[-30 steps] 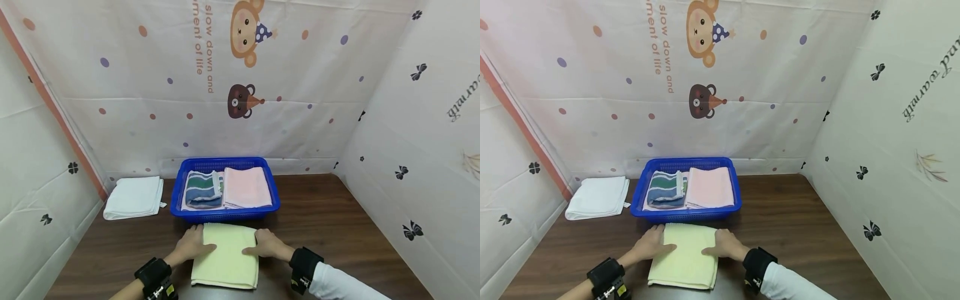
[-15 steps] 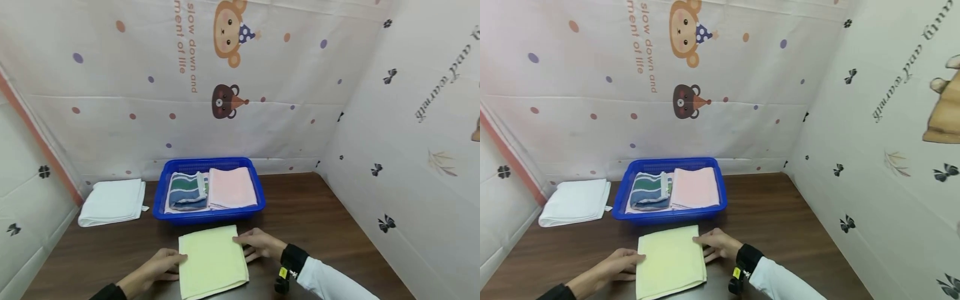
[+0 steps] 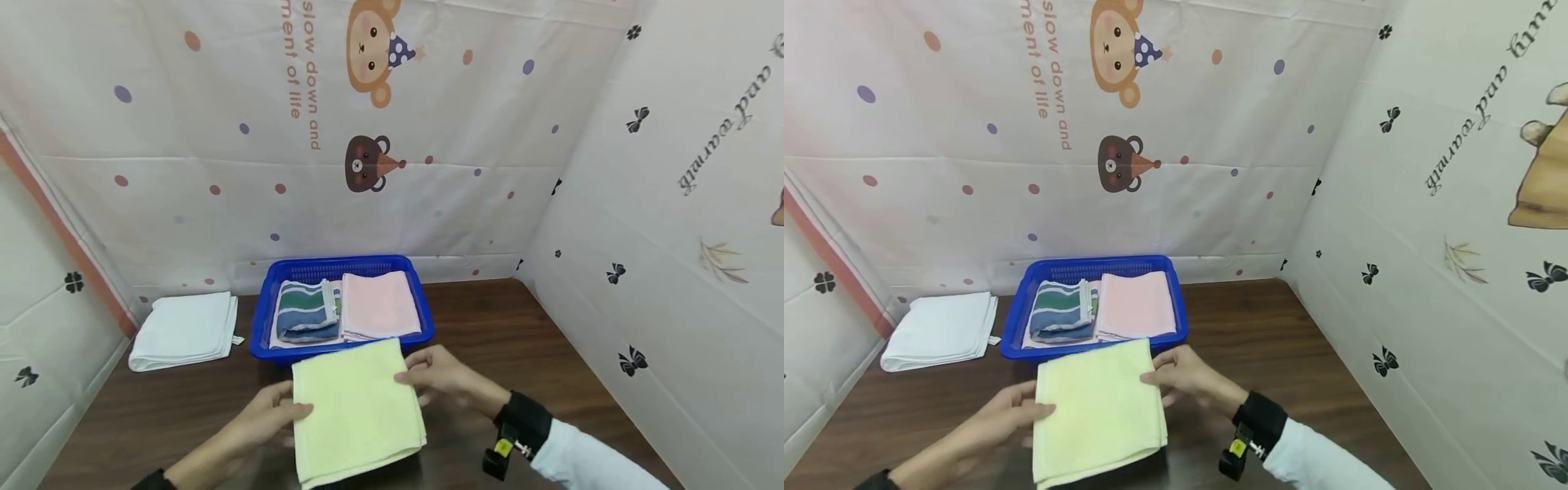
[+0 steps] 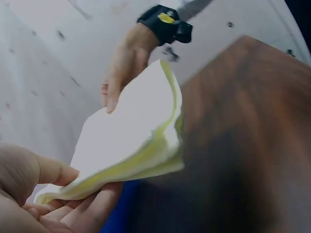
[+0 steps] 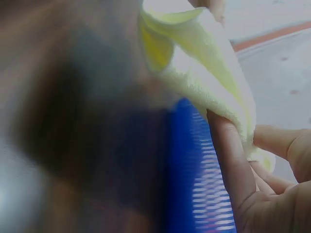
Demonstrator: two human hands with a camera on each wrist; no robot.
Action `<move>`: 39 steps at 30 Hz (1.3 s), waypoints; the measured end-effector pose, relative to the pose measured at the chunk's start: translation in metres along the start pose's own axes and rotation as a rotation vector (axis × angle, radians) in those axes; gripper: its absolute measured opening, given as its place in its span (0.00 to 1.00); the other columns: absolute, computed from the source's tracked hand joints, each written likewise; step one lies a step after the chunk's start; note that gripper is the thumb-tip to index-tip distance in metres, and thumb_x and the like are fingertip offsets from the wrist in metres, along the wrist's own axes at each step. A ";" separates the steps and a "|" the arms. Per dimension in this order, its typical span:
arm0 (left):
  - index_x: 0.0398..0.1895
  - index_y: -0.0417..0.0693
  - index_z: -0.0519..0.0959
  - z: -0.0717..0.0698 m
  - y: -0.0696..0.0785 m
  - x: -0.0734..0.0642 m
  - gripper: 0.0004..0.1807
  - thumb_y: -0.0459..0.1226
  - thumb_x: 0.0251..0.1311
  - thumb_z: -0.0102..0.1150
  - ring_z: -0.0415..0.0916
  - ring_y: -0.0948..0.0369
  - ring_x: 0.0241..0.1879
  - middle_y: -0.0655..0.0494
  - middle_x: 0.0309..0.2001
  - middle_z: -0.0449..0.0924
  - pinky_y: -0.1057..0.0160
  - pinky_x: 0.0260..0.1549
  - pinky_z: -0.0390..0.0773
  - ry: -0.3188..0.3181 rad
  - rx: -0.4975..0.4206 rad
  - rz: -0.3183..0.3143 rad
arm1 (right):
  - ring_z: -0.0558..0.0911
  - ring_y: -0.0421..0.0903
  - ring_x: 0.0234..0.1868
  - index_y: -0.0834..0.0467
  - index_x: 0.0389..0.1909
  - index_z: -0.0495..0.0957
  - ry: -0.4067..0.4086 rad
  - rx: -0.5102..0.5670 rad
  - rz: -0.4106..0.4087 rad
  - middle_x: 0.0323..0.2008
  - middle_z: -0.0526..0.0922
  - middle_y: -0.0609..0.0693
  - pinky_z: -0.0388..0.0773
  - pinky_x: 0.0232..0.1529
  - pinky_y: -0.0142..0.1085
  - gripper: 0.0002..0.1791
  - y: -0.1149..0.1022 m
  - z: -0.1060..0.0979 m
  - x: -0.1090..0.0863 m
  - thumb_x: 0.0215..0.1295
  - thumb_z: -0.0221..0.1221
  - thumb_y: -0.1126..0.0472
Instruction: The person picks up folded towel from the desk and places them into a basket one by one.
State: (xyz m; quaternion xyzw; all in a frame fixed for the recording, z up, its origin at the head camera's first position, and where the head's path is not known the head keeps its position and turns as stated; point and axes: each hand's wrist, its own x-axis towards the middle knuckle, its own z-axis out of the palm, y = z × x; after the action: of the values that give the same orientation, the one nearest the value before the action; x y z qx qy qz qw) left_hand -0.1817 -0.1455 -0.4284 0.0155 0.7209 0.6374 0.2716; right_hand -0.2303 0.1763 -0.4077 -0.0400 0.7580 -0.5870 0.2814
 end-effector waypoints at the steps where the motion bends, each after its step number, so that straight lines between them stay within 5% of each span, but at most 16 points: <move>1: 0.69 0.23 0.61 -0.003 0.011 -0.002 0.32 0.38 0.72 0.56 0.86 0.57 0.40 0.49 0.42 0.87 0.52 0.40 0.88 -0.003 0.003 0.032 | 0.89 0.44 0.31 0.69 0.50 0.81 0.006 -0.002 -0.011 0.35 0.90 0.54 0.88 0.31 0.39 0.16 -0.010 -0.005 -0.002 0.69 0.65 0.61; 5: 0.72 0.28 0.61 -0.014 0.065 0.018 0.31 0.38 0.73 0.56 0.86 0.55 0.42 0.42 0.48 0.85 0.50 0.46 0.87 0.065 0.071 0.105 | 0.88 0.43 0.29 0.70 0.52 0.80 0.074 -0.035 -0.040 0.35 0.89 0.53 0.88 0.31 0.36 0.17 -0.049 -0.032 0.011 0.70 0.64 0.61; 9: 0.71 0.31 0.63 -0.027 0.111 0.070 0.28 0.38 0.76 0.52 0.82 0.51 0.51 0.36 0.57 0.78 0.48 0.56 0.83 0.088 0.145 0.118 | 0.86 0.40 0.29 0.69 0.56 0.78 0.180 -0.133 -0.052 0.37 0.85 0.52 0.88 0.36 0.36 0.20 -0.082 -0.064 0.045 0.72 0.63 0.59; 12: 0.69 0.32 0.64 -0.033 0.124 0.114 0.25 0.38 0.77 0.50 0.78 0.44 0.58 0.35 0.60 0.74 0.47 0.62 0.79 0.093 0.174 0.086 | 0.78 0.38 0.23 0.68 0.50 0.78 0.234 -0.202 -0.038 0.30 0.78 0.49 0.89 0.41 0.40 0.15 -0.094 -0.082 0.073 0.74 0.61 0.59; 15: 0.69 0.30 0.64 -0.036 0.121 0.147 0.23 0.34 0.77 0.49 0.75 0.42 0.62 0.31 0.64 0.70 0.47 0.62 0.79 0.096 0.206 0.033 | 0.76 0.39 0.19 0.69 0.43 0.77 0.262 -0.277 -0.019 0.24 0.74 0.48 0.89 0.41 0.45 0.11 -0.095 -0.087 0.096 0.74 0.60 0.62; 17: 0.60 0.28 0.70 -0.035 0.114 0.162 0.16 0.30 0.75 0.51 0.78 0.45 0.57 0.32 0.60 0.72 0.50 0.59 0.82 0.101 0.199 -0.020 | 0.79 0.42 0.19 0.72 0.39 0.78 0.297 -0.360 0.004 0.22 0.77 0.51 0.89 0.37 0.45 0.11 -0.091 -0.085 0.107 0.72 0.61 0.65; 20: 0.41 0.32 0.75 -0.034 0.104 0.175 0.03 0.26 0.72 0.53 0.81 0.53 0.41 0.39 0.44 0.79 0.57 0.46 0.87 0.107 0.181 -0.080 | 0.85 0.50 0.21 0.75 0.45 0.81 0.364 -0.593 0.029 0.26 0.85 0.62 0.88 0.31 0.42 0.14 -0.083 -0.076 0.121 0.69 0.64 0.65; 21: 0.34 0.35 0.74 -0.033 0.102 0.178 0.05 0.25 0.71 0.54 0.80 0.56 0.34 0.44 0.37 0.78 0.59 0.41 0.87 0.115 0.172 -0.098 | 0.87 0.53 0.23 0.76 0.47 0.81 0.382 -0.660 0.055 0.28 0.86 0.65 0.88 0.31 0.42 0.16 -0.081 -0.073 0.125 0.68 0.65 0.65; 25: 0.37 0.32 0.80 -0.031 0.099 0.180 0.02 0.25 0.67 0.59 0.79 0.59 0.25 0.49 0.27 0.78 0.64 0.32 0.87 0.156 0.204 -0.140 | 0.90 0.56 0.30 0.73 0.48 0.82 0.379 -0.870 0.136 0.32 0.88 0.66 0.89 0.39 0.44 0.19 -0.070 -0.075 0.154 0.63 0.70 0.62; 29: 0.53 0.26 0.78 -0.030 0.102 0.179 0.14 0.24 0.64 0.61 0.78 0.59 0.24 0.48 0.29 0.78 0.60 0.38 0.89 0.209 0.235 -0.169 | 0.88 0.51 0.23 0.68 0.35 0.86 0.347 -0.965 0.089 0.22 0.87 0.60 0.88 0.35 0.41 0.17 -0.047 -0.091 0.196 0.60 0.73 0.55; 32: 0.54 0.26 0.78 -0.033 0.099 0.183 0.17 0.24 0.62 0.64 0.78 0.58 0.25 0.48 0.29 0.78 0.59 0.38 0.89 0.242 0.251 -0.164 | 0.85 0.50 0.21 0.68 0.32 0.86 0.347 -0.983 0.075 0.15 0.82 0.56 0.83 0.28 0.35 0.15 -0.068 -0.072 0.177 0.63 0.71 0.58; 36: 0.55 0.26 0.76 -0.038 0.096 0.190 0.21 0.24 0.59 0.67 0.80 0.56 0.26 0.39 0.40 0.81 0.58 0.35 0.89 0.291 0.318 -0.130 | 0.81 0.50 0.26 0.68 0.33 0.86 0.354 -1.019 0.103 0.21 0.82 0.57 0.75 0.28 0.34 0.08 -0.101 -0.045 0.148 0.62 0.70 0.65; 39: 0.55 0.27 0.76 -0.040 0.102 0.193 0.21 0.26 0.59 0.68 0.81 0.57 0.26 0.34 0.51 0.79 0.61 0.31 0.87 0.321 0.411 -0.134 | 0.83 0.48 0.25 0.65 0.28 0.86 0.358 -1.036 0.027 0.26 0.86 0.58 0.77 0.28 0.35 0.11 -0.090 -0.057 0.174 0.56 0.75 0.61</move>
State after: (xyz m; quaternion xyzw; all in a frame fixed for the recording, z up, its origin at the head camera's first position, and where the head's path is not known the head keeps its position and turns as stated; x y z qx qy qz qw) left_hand -0.3954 -0.0918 -0.4043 -0.0787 0.8684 0.4527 0.1863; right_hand -0.4274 0.1305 -0.3831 -0.0632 0.9844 -0.1307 0.0991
